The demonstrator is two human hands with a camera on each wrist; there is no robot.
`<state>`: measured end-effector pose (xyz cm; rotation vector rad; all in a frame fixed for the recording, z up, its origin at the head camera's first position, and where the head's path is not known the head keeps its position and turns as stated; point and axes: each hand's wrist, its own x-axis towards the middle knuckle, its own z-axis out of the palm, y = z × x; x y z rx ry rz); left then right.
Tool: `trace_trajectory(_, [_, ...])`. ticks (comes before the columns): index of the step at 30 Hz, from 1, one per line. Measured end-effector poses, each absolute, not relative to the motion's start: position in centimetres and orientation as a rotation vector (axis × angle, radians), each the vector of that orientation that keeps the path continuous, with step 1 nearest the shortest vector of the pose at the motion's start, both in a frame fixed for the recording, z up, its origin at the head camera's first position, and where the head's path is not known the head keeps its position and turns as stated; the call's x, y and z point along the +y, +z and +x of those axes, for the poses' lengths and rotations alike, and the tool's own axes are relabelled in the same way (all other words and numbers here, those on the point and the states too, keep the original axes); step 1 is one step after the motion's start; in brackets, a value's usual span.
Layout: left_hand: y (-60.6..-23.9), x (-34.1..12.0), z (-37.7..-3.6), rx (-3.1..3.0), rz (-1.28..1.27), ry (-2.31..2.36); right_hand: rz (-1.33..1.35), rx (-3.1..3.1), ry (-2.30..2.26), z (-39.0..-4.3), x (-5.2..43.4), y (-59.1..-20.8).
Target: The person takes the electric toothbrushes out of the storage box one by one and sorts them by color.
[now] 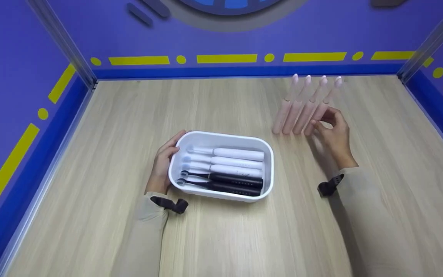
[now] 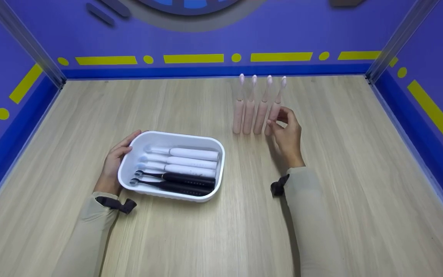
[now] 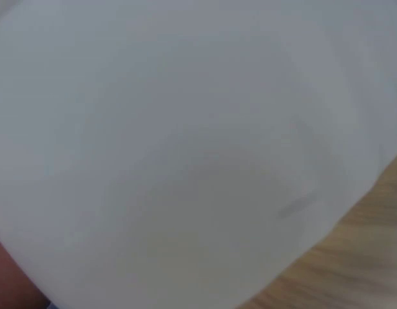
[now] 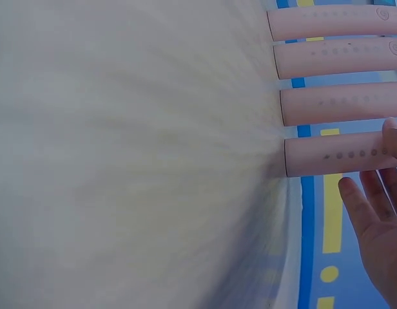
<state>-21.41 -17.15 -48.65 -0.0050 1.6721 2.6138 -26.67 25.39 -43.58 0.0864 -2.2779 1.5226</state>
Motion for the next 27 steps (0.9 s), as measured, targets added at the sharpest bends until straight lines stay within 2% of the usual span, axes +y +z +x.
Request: trace_trajectory(27, [-48.4,-17.0,-21.3,1.655,-0.041,2.611,0.048,-2.257,1.558,-25.4,25.7,-42.6])
